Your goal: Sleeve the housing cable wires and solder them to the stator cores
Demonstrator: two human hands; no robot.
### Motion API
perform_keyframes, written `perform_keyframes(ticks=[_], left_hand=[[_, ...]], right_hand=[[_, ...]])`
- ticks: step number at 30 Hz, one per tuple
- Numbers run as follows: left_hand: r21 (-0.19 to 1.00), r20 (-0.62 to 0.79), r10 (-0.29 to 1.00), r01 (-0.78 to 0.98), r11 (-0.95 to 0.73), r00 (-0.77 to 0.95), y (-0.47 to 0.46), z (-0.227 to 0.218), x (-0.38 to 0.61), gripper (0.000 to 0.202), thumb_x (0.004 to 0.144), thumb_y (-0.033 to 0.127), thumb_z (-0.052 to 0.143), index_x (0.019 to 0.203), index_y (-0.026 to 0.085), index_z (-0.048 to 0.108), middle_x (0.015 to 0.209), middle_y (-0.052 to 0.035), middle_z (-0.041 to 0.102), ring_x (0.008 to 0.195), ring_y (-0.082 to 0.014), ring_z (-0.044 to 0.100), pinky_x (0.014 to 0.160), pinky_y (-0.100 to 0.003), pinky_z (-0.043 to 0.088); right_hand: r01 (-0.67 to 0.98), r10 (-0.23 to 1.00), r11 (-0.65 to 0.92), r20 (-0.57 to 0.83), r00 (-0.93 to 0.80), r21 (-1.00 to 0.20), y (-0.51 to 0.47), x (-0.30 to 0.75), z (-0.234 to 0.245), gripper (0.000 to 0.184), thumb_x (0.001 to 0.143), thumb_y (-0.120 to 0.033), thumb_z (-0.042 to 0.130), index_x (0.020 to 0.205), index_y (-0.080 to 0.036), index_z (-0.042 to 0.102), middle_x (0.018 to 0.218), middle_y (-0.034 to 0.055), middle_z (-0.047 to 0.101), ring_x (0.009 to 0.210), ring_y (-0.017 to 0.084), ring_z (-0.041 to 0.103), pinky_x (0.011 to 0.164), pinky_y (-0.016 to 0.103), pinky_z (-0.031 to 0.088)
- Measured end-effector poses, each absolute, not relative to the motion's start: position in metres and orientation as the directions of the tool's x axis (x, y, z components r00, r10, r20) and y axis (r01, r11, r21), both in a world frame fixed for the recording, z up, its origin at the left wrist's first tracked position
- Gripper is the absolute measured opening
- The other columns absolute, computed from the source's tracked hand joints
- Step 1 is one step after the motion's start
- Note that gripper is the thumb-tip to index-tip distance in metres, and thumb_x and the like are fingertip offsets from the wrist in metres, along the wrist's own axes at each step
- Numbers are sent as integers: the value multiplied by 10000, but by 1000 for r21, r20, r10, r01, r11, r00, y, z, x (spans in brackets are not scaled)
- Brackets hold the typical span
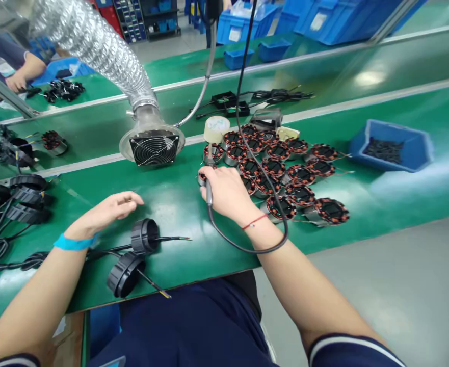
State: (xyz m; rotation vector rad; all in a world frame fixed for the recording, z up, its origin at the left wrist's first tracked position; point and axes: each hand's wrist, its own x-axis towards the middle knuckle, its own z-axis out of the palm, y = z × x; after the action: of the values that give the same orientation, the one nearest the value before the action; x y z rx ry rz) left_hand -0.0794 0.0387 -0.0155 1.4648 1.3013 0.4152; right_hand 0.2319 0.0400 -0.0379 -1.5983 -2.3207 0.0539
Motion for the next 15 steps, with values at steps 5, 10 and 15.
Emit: perform_keyframes(ticks=[5, 10, 15], left_hand=[[925, -368, 839, 250, 286, 402, 41, -18, -51, 297, 769, 402, 646, 658, 127, 634, 636, -10, 559, 554, -85, 446, 531, -217, 360], [897, -441, 843, 115, 428, 309, 40, -13, -37, 165, 805, 289, 618, 769, 128, 612, 576, 14, 530, 479, -82, 472, 475, -208, 362], [918, -395, 904, 114, 381, 161, 42, -23, -23, 217, 850, 328, 596, 739, 149, 543, 523, 77, 387, 408, -36, 279, 411, -187, 156]], right_hand=[[759, 855, 517, 287, -433, -395, 8, 192, -36, 367, 847, -244, 554, 1199, -146, 522, 1035, 125, 701, 886, 279, 642, 784, 401, 462], [600, 847, 531, 403, -347, -599, 4, 179, -47, 484, 761, -66, 450, 1230, -182, 481, 1091, 114, 669, 1015, 266, 636, 871, 433, 507], [469, 820, 542, 318, -476, -697, 15, 184, -64, 667, 710, -45, 488, 1355, -181, 386, 1316, 149, 552, 1228, 279, 531, 1026, 499, 454]])
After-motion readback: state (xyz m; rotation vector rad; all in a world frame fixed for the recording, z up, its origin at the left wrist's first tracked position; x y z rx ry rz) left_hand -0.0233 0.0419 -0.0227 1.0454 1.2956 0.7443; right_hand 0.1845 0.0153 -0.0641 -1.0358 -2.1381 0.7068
